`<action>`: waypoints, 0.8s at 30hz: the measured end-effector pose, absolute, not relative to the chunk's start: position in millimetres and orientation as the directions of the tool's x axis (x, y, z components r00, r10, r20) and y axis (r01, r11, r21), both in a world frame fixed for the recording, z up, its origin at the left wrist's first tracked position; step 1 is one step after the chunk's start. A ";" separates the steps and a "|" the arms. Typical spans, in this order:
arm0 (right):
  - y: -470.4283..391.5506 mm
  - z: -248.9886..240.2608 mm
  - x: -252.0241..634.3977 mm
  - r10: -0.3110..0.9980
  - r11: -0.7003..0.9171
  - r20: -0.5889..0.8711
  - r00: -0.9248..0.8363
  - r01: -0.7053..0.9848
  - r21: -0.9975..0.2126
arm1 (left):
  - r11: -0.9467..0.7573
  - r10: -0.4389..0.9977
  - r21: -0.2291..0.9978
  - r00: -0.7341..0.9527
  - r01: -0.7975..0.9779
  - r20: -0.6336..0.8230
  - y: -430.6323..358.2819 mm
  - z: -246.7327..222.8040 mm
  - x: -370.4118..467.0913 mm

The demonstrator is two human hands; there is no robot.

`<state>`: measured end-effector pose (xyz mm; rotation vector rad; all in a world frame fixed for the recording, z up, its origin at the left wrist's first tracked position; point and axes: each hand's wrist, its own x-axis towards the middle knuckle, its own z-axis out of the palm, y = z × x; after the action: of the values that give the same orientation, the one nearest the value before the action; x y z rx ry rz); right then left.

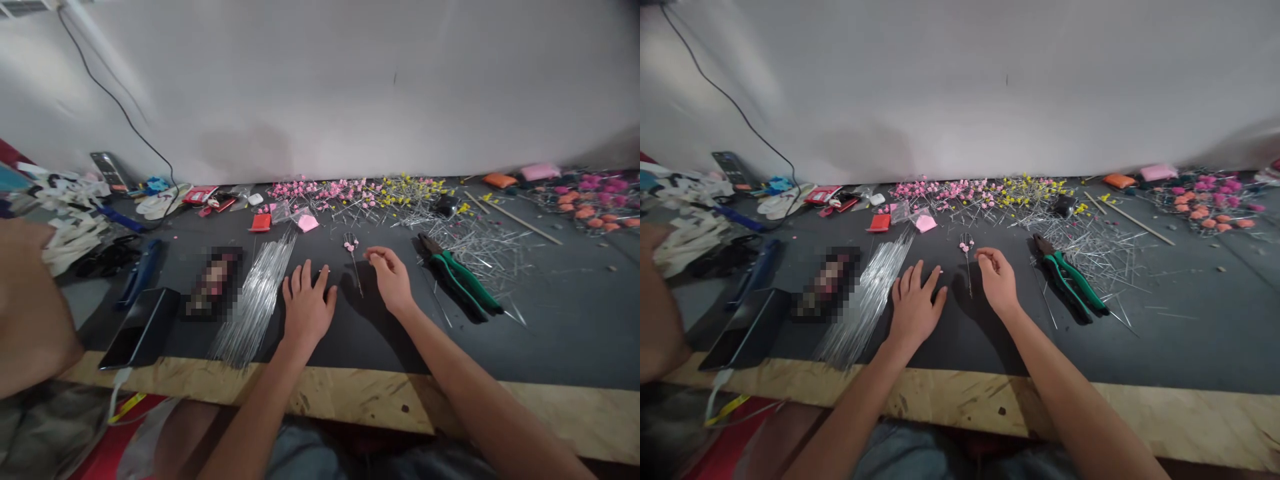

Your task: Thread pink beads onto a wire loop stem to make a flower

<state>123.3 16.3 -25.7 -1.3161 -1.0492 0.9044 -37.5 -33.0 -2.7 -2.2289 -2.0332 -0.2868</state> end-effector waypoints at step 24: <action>19.4 -30.9 127.2 0.954 0.076 0.052 0.297 -0.073 -0.994 | -0.126 0.970 0.079 0.106 0.989 0.219 -32.3 -7.1 -37.8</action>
<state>127.2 19.4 -30.9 -1.2285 -0.9591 0.9807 -37.8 -32.3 -7.1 -2.2699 -2.0173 -0.3330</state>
